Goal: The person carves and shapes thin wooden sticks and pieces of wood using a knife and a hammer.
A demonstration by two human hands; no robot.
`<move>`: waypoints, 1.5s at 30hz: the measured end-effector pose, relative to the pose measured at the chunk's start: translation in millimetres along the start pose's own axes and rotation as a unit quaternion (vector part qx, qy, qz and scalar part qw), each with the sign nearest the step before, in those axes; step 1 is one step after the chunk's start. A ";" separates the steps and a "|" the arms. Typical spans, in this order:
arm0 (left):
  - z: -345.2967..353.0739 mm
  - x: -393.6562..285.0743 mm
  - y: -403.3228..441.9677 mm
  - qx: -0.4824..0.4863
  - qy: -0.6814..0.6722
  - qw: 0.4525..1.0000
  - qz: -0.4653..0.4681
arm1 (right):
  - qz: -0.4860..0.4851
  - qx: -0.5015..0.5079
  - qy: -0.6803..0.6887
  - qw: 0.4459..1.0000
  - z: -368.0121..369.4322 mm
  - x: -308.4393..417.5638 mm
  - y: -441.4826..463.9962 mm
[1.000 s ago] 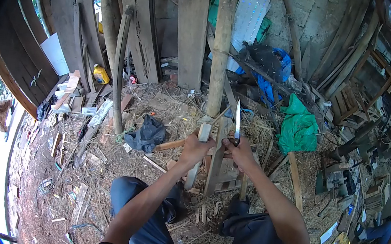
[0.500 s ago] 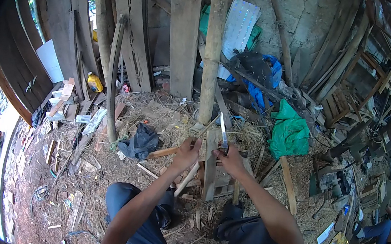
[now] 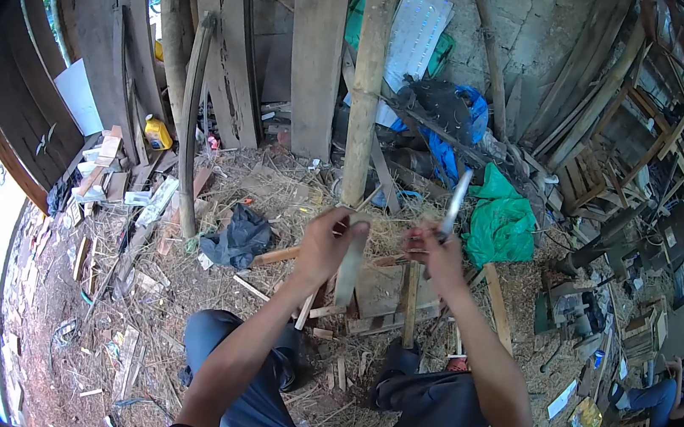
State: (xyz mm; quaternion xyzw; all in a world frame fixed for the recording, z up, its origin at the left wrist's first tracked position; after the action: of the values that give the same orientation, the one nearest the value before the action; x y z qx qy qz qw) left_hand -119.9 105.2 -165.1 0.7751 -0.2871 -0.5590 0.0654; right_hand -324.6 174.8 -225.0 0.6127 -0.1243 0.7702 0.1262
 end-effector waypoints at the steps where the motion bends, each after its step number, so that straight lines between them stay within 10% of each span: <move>1: -9.3 -2.1 3.7 -0.034 -0.015 0.999 0.002 | -0.010 -0.041 -0.022 0.999 -22.5 6.8 -0.4; 6: -7.7 7.8 7.6 -0.049 -0.060 0.997 -0.014 | 0.065 -0.171 -0.304 0.935 -124.9 4.2 -3.2; 8: 6.0 2.6 5.1 -0.033 -0.096 0.995 -0.023 | 0.144 -0.120 -0.655 0.732 -139.1 -2.0 -15.8; 13: 34.0 -7.7 -3.3 0.002 -0.016 0.996 0.084 | 0.057 -0.173 -0.587 0.788 -123.0 1.2 -29.7; 15: 49.3 7.2 -6.4 0.030 -0.021 0.999 0.015 | 0.147 -0.107 -0.182 0.966 -90.0 -16.7 -35.0; 17: 50.2 -2.7 -6.7 0.033 0.005 0.999 0.034 | 0.078 -0.061 -0.091 0.991 -40.5 5.4 -41.3; 21: 47.0 -7.7 -6.1 0.066 -0.002 0.997 -0.039 | -0.048 0.002 -0.159 0.986 5.6 27.4 -40.4; 40: 70.0 21.5 -14.3 0.101 -0.208 0.959 -0.166 | 0.041 0.093 -0.184 0.978 38.1 -20.0 -30.9; 43: 71.9 26.5 -10.0 0.104 -0.235 0.956 -0.141 | 0.120 0.190 -0.214 0.951 -1.1 -43.1 -23.6; 45: 70.0 17.8 -10.0 0.110 -0.259 0.948 -0.148 | 0.052 0.144 -0.624 0.766 -51.8 -75.3 -3.8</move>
State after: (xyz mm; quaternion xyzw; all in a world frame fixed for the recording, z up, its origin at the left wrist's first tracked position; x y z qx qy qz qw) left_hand -175.8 119.6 -209.7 0.6402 -0.2358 -0.7084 -0.1807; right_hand -354.2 193.1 -309.6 0.9619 -0.0954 0.2320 -0.1089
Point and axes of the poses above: each hand's wrist, its own y-axis towards the middle knuckle, its own z-axis out of the palm, x = y × z, the point moved 9 cm from there along y, towards the middle knuckle
